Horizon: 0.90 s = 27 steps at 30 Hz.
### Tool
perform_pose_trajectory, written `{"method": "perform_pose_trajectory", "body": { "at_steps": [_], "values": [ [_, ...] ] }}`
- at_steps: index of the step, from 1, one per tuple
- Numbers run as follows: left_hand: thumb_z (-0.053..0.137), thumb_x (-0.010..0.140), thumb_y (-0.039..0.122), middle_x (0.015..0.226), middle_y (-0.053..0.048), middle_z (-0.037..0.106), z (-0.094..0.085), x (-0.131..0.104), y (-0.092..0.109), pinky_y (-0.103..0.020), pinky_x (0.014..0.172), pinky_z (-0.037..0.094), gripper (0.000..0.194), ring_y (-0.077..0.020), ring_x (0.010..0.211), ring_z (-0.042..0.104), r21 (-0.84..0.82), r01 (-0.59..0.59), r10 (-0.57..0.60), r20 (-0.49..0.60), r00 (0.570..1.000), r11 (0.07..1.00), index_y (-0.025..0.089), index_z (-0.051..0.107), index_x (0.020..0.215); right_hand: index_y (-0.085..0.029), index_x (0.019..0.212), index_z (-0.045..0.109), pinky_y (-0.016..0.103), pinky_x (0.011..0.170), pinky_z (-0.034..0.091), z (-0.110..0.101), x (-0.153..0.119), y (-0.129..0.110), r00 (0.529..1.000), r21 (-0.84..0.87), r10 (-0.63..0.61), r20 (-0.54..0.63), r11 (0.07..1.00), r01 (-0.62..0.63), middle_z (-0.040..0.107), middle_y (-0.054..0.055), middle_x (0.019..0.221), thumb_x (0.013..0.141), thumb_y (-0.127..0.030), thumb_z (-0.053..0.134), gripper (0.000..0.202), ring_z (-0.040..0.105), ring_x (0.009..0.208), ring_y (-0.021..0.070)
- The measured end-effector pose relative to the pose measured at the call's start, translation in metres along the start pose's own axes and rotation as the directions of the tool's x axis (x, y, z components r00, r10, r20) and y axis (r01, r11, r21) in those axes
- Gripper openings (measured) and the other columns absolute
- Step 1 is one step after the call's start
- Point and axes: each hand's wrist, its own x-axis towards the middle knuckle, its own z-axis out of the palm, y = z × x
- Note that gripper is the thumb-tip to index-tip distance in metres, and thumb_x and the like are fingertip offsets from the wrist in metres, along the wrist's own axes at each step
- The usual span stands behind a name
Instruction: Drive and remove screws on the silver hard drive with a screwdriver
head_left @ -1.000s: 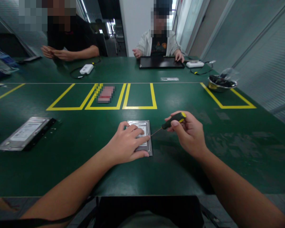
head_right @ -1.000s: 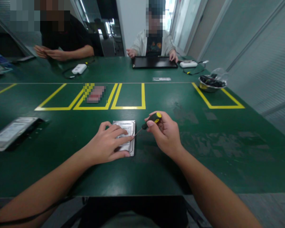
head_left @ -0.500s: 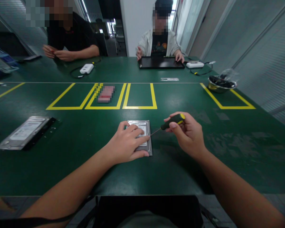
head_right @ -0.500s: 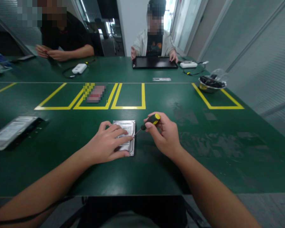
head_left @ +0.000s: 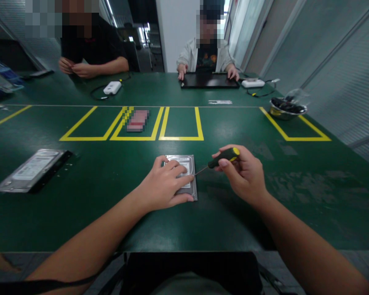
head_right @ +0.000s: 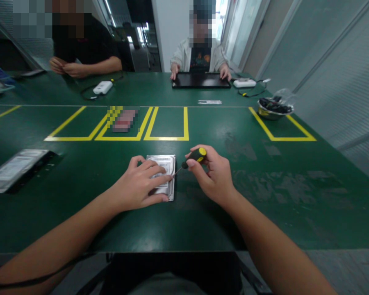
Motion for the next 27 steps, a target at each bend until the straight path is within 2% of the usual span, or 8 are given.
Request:
{"method": "perform_pose_trajectory", "body": {
  "at_steps": [9, 15, 20, 27],
  "values": [
    [0.051, 0.091, 0.063, 0.112, -0.011, 0.068, 0.001, 0.000, 0.000, -0.051, 0.090, 0.029, 0.050, -0.0314, 0.105, 0.055, 0.005, -0.010, 0.010, -0.026, 1.000, 1.000, 0.025, 0.065, 0.120, -0.021, 0.123, 0.055, 0.026, 0.072, 0.056, -0.003, 0.006, -0.009, 0.986, -0.200, -0.142, 0.093, 0.967, 0.158, 0.075, 0.003, 0.101, 0.090, -0.030, 0.064, 0.035, 0.072, 0.082, 0.0141],
    [0.048, 0.092, 0.064, 0.113, -0.011, 0.067, 0.000, -0.001, 0.000, -0.051, 0.090, 0.029, 0.051, -0.0320, 0.106, 0.054, 0.015, -0.006, 0.006, -0.011, 1.000, 1.000, 0.025, 0.065, 0.120, -0.017, 0.132, 0.049, 0.031, 0.082, 0.055, -0.004, 0.017, -0.018, 0.950, -0.288, -0.199, 0.241, 0.920, 0.266, 0.074, 0.008, 0.107, 0.094, -0.033, 0.057, 0.042, 0.071, 0.091, 0.0184],
    [0.049, 0.091, 0.064, 0.112, -0.011, 0.066, 0.001, -0.001, 0.000, -0.051, 0.089, 0.029, 0.051, -0.0315, 0.105, 0.053, 0.010, -0.011, 0.012, -0.024, 1.000, 1.000, 0.025, 0.066, 0.119, -0.017, 0.141, 0.044, 0.032, 0.080, 0.054, -0.003, 0.026, -0.028, 0.923, -0.316, -0.191, 0.335, 0.900, 0.301, 0.074, 0.009, 0.107, 0.095, -0.035, 0.054, 0.050, 0.070, 0.086, 0.0187],
    [0.050, 0.091, 0.064, 0.113, -0.011, 0.066, 0.002, -0.002, -0.001, -0.051, 0.091, 0.029, 0.051, -0.0319, 0.106, 0.052, 0.010, -0.013, 0.013, -0.036, 0.999, 1.000, 0.025, 0.065, 0.121, -0.021, 0.136, 0.046, 0.027, 0.075, 0.052, 0.000, 0.038, -0.041, 0.871, -0.299, -0.234, 0.433, 0.874, 0.383, 0.072, 0.006, 0.111, 0.093, -0.029, 0.055, 0.045, 0.068, 0.081, 0.0158]
  ]
}}
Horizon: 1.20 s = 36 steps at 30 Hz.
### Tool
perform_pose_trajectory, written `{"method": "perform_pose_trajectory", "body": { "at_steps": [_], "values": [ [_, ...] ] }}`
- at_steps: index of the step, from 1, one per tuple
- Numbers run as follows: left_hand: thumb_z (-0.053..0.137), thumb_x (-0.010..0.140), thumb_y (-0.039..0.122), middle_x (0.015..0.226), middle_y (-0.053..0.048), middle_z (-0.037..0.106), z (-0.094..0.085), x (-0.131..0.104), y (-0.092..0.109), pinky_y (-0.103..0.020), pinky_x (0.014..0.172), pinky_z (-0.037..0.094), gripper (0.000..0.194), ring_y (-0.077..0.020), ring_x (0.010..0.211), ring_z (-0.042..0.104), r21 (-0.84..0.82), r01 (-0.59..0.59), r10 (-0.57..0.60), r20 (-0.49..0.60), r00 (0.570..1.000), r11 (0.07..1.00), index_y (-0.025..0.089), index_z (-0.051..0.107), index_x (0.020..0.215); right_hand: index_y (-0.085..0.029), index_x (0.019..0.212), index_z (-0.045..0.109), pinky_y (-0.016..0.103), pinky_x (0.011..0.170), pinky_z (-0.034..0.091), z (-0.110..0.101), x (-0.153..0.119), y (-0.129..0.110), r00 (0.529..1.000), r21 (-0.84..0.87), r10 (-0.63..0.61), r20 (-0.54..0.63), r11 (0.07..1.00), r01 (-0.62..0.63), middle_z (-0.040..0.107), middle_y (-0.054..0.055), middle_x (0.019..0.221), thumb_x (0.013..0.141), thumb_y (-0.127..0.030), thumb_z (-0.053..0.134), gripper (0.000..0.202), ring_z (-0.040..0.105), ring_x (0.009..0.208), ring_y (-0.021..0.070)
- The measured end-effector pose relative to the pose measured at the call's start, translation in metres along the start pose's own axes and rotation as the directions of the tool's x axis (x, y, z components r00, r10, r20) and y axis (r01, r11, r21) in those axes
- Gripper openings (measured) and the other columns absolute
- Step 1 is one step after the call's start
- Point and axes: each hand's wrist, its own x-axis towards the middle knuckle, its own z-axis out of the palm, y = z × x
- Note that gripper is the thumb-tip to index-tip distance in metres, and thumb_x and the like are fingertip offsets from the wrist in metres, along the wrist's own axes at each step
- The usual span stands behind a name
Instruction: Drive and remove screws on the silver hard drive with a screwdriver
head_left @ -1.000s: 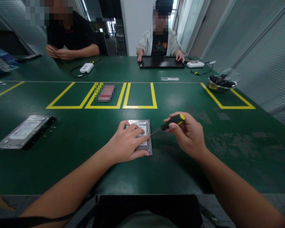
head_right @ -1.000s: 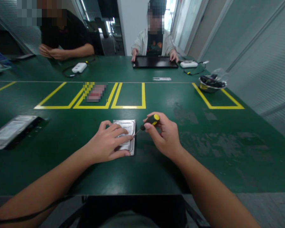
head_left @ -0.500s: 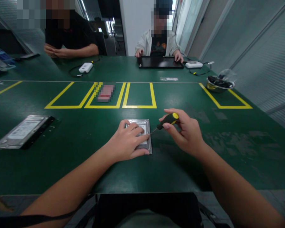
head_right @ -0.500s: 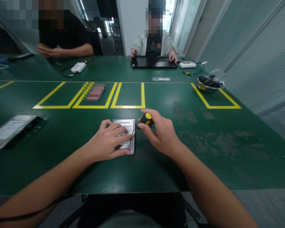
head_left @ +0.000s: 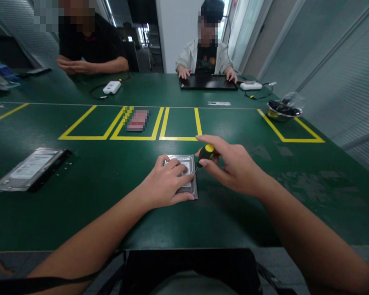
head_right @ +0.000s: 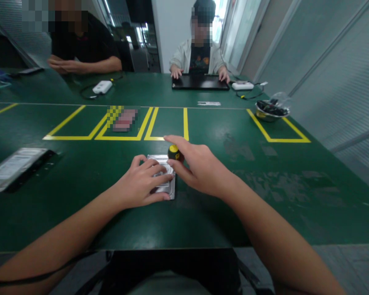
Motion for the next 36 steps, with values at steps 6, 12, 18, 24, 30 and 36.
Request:
{"method": "perform_pose_trajectory", "body": {
  "at_steps": [6, 12, 18, 24, 30, 36],
  "values": [
    [0.046, 0.093, 0.064, 0.116, -0.011, 0.066, 0.000, -0.001, 0.000, -0.054, 0.092, 0.029, 0.052, -0.0336, 0.109, 0.053, -0.007, 0.009, -0.009, 0.022, 1.000, 1.000, 0.026, 0.064, 0.123, -0.018, 0.119, 0.057, 0.025, 0.075, 0.048, -0.006, 0.013, -0.005, 0.996, -0.010, -0.057, 0.063, 0.998, 0.058, 0.070, 0.004, 0.103, 0.094, -0.026, 0.054, 0.026, 0.063, 0.079, 0.0133],
    [0.049, 0.092, 0.063, 0.117, -0.011, 0.066, 0.000, -0.001, 0.001, -0.054, 0.094, 0.028, 0.051, -0.0345, 0.113, 0.052, -0.016, 0.018, -0.018, 0.013, 1.000, 1.000, 0.026, 0.063, 0.123, -0.018, 0.112, 0.069, 0.030, 0.081, 0.048, -0.006, 0.022, -0.005, 0.993, -0.036, -0.109, -0.052, 0.994, 0.108, 0.064, 0.007, 0.098, 0.096, -0.037, 0.055, 0.029, 0.061, 0.090, 0.0173],
    [0.048, 0.092, 0.064, 0.116, -0.011, 0.066, 0.000, -0.001, 0.000, -0.054, 0.092, 0.028, 0.052, -0.0346, 0.112, 0.052, -0.021, 0.024, -0.023, 0.030, 0.999, 0.999, 0.026, 0.063, 0.124, -0.018, 0.110, 0.070, 0.030, 0.078, 0.046, -0.011, 0.029, -0.006, 0.994, -0.045, -0.112, -0.002, 0.993, 0.112, 0.065, 0.005, 0.093, 0.093, -0.029, 0.057, 0.024, 0.060, 0.085, 0.0168],
    [0.047, 0.092, 0.065, 0.117, -0.010, 0.067, 0.001, -0.002, 0.000, -0.054, 0.092, 0.027, 0.053, -0.0344, 0.112, 0.052, -0.023, 0.017, -0.016, 0.021, 1.000, 1.000, 0.026, 0.063, 0.124, -0.015, 0.101, 0.066, 0.026, 0.070, 0.042, -0.016, 0.031, -0.006, 0.997, -0.019, -0.072, 0.004, 0.997, 0.072, 0.063, 0.001, 0.082, 0.088, -0.026, 0.062, 0.018, 0.055, 0.071, 0.0125],
    [0.046, 0.091, 0.067, 0.117, -0.011, 0.068, -0.001, -0.002, -0.002, -0.052, 0.090, 0.027, 0.055, -0.0336, 0.109, 0.054, -0.042, 0.022, -0.022, 0.007, 1.000, 0.999, 0.024, 0.064, 0.121, -0.015, 0.101, 0.070, 0.027, 0.071, 0.043, -0.026, 0.033, -0.010, 0.999, -0.033, 0.002, 0.046, 0.999, -0.001, 0.070, 0.003, 0.088, 0.089, -0.027, 0.062, 0.019, 0.061, 0.074, 0.0132],
    [0.049, 0.091, 0.066, 0.114, -0.010, 0.070, -0.001, -0.003, -0.006, -0.049, 0.089, 0.027, 0.054, -0.0314, 0.107, 0.056, -0.119, 0.028, -0.029, -0.004, 1.000, 0.992, 0.022, 0.066, 0.116, -0.020, 0.102, 0.075, 0.031, 0.081, 0.046, -0.045, 0.040, -0.018, 0.983, -0.131, -0.007, 0.185, 0.991, 0.032, 0.074, 0.006, 0.101, 0.094, -0.024, 0.053, 0.023, 0.066, 0.090, 0.0185]
  ]
}}
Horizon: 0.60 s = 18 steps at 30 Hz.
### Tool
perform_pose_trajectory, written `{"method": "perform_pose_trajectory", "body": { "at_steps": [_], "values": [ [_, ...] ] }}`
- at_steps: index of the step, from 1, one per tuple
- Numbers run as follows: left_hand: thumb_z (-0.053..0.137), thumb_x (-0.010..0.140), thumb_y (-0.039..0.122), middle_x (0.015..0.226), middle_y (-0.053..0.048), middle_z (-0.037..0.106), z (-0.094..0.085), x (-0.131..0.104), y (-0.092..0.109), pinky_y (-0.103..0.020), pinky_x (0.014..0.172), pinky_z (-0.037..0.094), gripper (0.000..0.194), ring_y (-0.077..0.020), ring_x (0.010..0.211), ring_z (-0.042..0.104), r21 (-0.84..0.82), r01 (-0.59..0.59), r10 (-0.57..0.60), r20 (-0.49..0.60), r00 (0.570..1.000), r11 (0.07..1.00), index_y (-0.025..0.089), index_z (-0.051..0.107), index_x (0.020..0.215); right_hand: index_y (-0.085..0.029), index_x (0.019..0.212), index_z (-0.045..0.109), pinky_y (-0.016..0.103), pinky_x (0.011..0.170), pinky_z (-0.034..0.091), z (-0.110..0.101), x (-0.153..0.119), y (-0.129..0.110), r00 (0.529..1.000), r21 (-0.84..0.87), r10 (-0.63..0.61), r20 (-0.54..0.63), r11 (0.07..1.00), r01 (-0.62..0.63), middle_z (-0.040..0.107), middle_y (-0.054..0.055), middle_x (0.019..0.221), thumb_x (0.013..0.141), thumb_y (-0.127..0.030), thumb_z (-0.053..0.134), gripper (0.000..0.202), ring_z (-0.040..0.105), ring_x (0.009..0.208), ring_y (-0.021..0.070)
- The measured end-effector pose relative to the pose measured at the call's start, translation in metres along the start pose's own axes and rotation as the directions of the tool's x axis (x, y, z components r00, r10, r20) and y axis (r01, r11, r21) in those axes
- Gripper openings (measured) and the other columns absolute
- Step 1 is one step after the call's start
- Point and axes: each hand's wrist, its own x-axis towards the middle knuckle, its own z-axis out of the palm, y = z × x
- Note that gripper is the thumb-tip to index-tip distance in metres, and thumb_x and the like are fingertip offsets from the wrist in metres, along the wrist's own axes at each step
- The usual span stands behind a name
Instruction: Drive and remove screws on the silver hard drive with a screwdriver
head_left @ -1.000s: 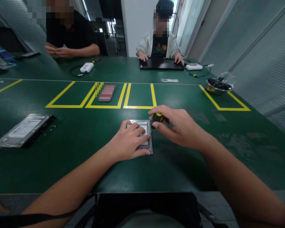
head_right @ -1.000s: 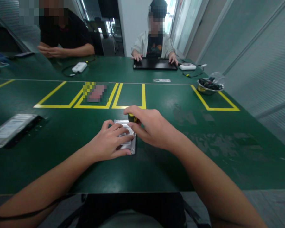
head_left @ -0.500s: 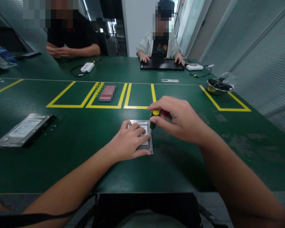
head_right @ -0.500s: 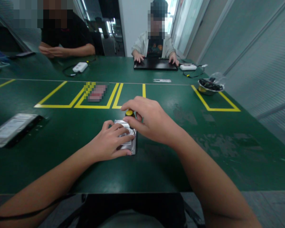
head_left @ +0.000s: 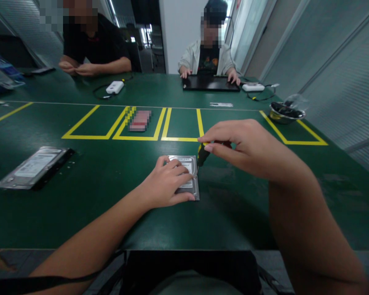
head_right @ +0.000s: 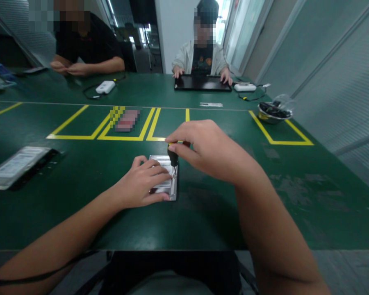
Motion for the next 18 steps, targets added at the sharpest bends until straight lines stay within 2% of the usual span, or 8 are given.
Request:
{"method": "perform_pose_trajectory", "body": {
  "at_steps": [4, 9, 18],
  "values": [
    [0.053, 0.090, 0.064, 0.114, -0.008, 0.070, 0.0008, -0.0025, -0.0024, -0.045, 0.086, 0.027, 0.052, -0.0293, 0.107, 0.057, -0.070, 0.011, -0.012, -0.013, 1.000, 0.997, 0.022, 0.067, 0.117, -0.019, 0.100, 0.075, 0.031, 0.079, 0.046, -0.0067, -0.0007, -0.0015, 0.998, -0.037, -0.032, 0.048, 0.999, 0.034, 0.074, 0.006, 0.097, 0.093, -0.025, 0.055, 0.022, 0.066, 0.086, 0.0187],
    [0.054, 0.090, 0.064, 0.114, -0.006, 0.069, 0.0034, -0.0031, -0.0044, -0.044, 0.085, 0.026, 0.051, -0.0271, 0.104, 0.059, -0.118, 0.026, -0.026, 0.000, 1.000, 0.993, 0.024, 0.065, 0.119, -0.020, 0.104, 0.073, 0.030, 0.077, 0.046, -0.0077, -0.0014, -0.0011, 0.998, -0.042, -0.049, 0.040, 0.998, 0.051, 0.074, 0.005, 0.097, 0.092, -0.021, 0.054, 0.022, 0.067, 0.085, 0.0185],
    [0.052, 0.090, 0.064, 0.117, -0.007, 0.068, 0.0055, -0.0028, -0.0061, -0.046, 0.089, 0.026, 0.051, -0.0280, 0.108, 0.059, -0.136, 0.040, -0.037, 0.022, 0.999, 0.990, 0.024, 0.064, 0.119, -0.020, 0.100, 0.074, 0.032, 0.085, 0.048, -0.0085, -0.0041, -0.0045, 0.992, -0.075, -0.109, 0.063, 0.991, 0.114, 0.074, 0.004, 0.102, 0.092, -0.016, 0.051, 0.025, 0.067, 0.094, 0.0196]
  ]
}}
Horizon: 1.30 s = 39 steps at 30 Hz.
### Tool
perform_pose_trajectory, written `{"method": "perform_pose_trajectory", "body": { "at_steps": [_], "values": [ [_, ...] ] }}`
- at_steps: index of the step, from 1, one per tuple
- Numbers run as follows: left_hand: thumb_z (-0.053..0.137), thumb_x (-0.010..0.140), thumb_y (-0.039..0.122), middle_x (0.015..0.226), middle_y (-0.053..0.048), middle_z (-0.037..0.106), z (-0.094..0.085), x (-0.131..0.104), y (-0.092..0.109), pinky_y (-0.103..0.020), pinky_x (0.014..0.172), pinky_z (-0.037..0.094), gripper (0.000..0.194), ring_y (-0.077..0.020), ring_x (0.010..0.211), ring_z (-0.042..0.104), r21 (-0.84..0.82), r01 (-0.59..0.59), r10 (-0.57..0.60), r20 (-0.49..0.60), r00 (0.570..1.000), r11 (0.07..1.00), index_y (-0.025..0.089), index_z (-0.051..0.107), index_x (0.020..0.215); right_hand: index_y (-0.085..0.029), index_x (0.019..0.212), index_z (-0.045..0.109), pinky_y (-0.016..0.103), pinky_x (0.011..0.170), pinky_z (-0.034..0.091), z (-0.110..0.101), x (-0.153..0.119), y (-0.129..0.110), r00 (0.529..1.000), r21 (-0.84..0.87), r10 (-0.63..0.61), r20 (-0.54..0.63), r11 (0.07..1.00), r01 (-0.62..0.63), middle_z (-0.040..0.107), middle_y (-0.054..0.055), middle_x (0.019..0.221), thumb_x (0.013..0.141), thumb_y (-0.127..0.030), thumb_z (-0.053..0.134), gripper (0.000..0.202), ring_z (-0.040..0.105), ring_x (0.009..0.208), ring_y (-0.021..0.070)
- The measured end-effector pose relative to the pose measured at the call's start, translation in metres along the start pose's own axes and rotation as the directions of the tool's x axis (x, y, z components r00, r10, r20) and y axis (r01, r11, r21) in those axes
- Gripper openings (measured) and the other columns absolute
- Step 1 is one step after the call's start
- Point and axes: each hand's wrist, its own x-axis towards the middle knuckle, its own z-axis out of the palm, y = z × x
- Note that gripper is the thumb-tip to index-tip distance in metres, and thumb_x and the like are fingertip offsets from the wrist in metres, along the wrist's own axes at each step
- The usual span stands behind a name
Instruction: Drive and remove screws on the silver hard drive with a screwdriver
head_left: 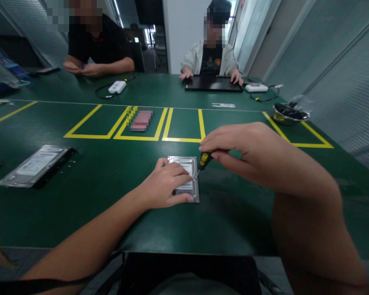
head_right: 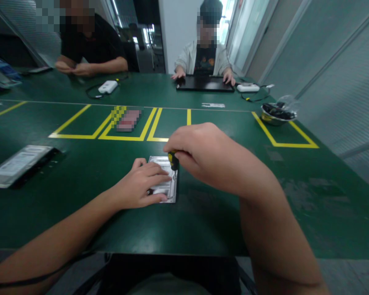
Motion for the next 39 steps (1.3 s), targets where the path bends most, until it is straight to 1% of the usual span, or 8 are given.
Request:
{"method": "perform_pose_trajectory", "body": {
  "at_steps": [3, 6, 11, 14, 19, 25, 33, 39],
  "values": [
    [0.053, 0.090, 0.063, 0.119, -0.008, 0.067, 0.0002, -0.0005, -0.0004, -0.046, 0.091, 0.026, 0.051, -0.0282, 0.109, 0.059, -0.003, -0.003, 0.003, 0.006, 1.000, 1.000, 0.024, 0.064, 0.121, -0.019, 0.097, 0.073, 0.031, 0.083, 0.046, 0.0002, -0.0003, -0.0017, 1.000, -0.027, -0.011, 0.003, 1.000, 0.011, 0.072, 0.005, 0.099, 0.094, -0.017, 0.048, 0.025, 0.065, 0.092, 0.0191],
    [0.053, 0.091, 0.062, 0.120, -0.008, 0.067, 0.0004, -0.0005, -0.0001, -0.046, 0.091, 0.026, 0.050, -0.0284, 0.110, 0.059, -0.002, -0.001, 0.001, 0.005, 1.000, 1.000, 0.025, 0.064, 0.121, -0.018, 0.098, 0.072, 0.030, 0.079, 0.043, 0.0010, 0.0011, -0.0035, 1.000, -0.045, 0.014, 0.003, 0.999, -0.014, 0.070, 0.005, 0.095, 0.095, -0.018, 0.048, 0.024, 0.062, 0.088, 0.0181],
    [0.053, 0.091, 0.062, 0.120, -0.007, 0.067, 0.0008, -0.0001, 0.0002, -0.045, 0.090, 0.027, 0.049, -0.0280, 0.110, 0.060, 0.006, -0.004, 0.004, -0.006, 1.000, 1.000, 0.023, 0.064, 0.119, -0.018, 0.095, 0.069, 0.029, 0.074, 0.039, 0.0028, 0.0039, -0.0048, 0.998, -0.059, 0.055, -0.018, 0.997, -0.056, 0.067, 0.004, 0.090, 0.094, -0.022, 0.052, 0.018, 0.058, 0.081, 0.0170],
    [0.053, 0.092, 0.059, 0.119, -0.007, 0.068, 0.0002, -0.0006, -0.0006, -0.045, 0.091, 0.028, 0.046, -0.0271, 0.109, 0.061, 0.003, -0.011, 0.011, -0.017, 1.000, 1.000, 0.022, 0.066, 0.116, -0.017, 0.090, 0.068, 0.029, 0.073, 0.037, 0.0032, 0.0044, -0.0040, 0.998, -0.072, 0.056, -0.034, 0.996, -0.058, 0.066, 0.005, 0.087, 0.093, -0.020, 0.052, 0.017, 0.056, 0.080, 0.0168],
    [0.053, 0.093, 0.058, 0.121, -0.008, 0.068, -0.0008, -0.0010, -0.0017, -0.045, 0.094, 0.027, 0.044, -0.0272, 0.111, 0.060, -0.008, -0.013, 0.013, -0.013, 1.000, 1.000, 0.022, 0.066, 0.116, -0.018, 0.092, 0.069, 0.030, 0.077, 0.040, 0.0017, 0.0030, -0.0017, 0.999, -0.027, 0.028, -0.020, 0.999, -0.029, 0.068, 0.005, 0.094, 0.093, -0.017, 0.049, 0.020, 0.059, 0.085, 0.0180],
    [0.053, 0.093, 0.057, 0.120, -0.009, 0.068, -0.0004, -0.0010, -0.0017, -0.046, 0.095, 0.027, 0.043, -0.0278, 0.111, 0.060, -0.017, -0.012, 0.012, -0.013, 1.000, 1.000, 0.022, 0.066, 0.115, -0.019, 0.097, 0.071, 0.030, 0.082, 0.043, -0.0006, 0.0013, -0.0006, 1.000, 0.000, 0.014, 0.026, 1.000, -0.014, 0.070, 0.005, 0.099, 0.089, -0.011, 0.049, 0.024, 0.062, 0.092, 0.0187],
    [0.053, 0.093, 0.057, 0.119, -0.008, 0.068, 0.0000, -0.0008, -0.0026, -0.046, 0.095, 0.027, 0.043, -0.0272, 0.110, 0.061, -0.013, -0.012, 0.012, -0.010, 1.000, 1.000, 0.022, 0.066, 0.114, -0.017, 0.093, 0.068, 0.030, 0.071, 0.037, 0.0027, 0.0029, -0.0016, 0.996, -0.093, 0.084, -0.010, 0.992, -0.084, 0.066, 0.006, 0.088, 0.091, -0.025, 0.055, 0.015, 0.056, 0.078, 0.0179],
    [0.053, 0.093, 0.057, 0.120, -0.008, 0.068, -0.0002, -0.0011, -0.0025, -0.045, 0.094, 0.026, 0.042, -0.0267, 0.110, 0.060, -0.017, -0.016, 0.016, -0.008, 1.000, 1.000, 0.022, 0.065, 0.114, -0.016, 0.090, 0.065, 0.029, 0.068, 0.035, 0.0058, 0.0056, -0.0023, 0.991, -0.137, 0.131, -0.020, 0.982, -0.133, 0.064, 0.006, 0.085, 0.091, -0.029, 0.055, 0.016, 0.054, 0.076, 0.0171]
  ]
}}
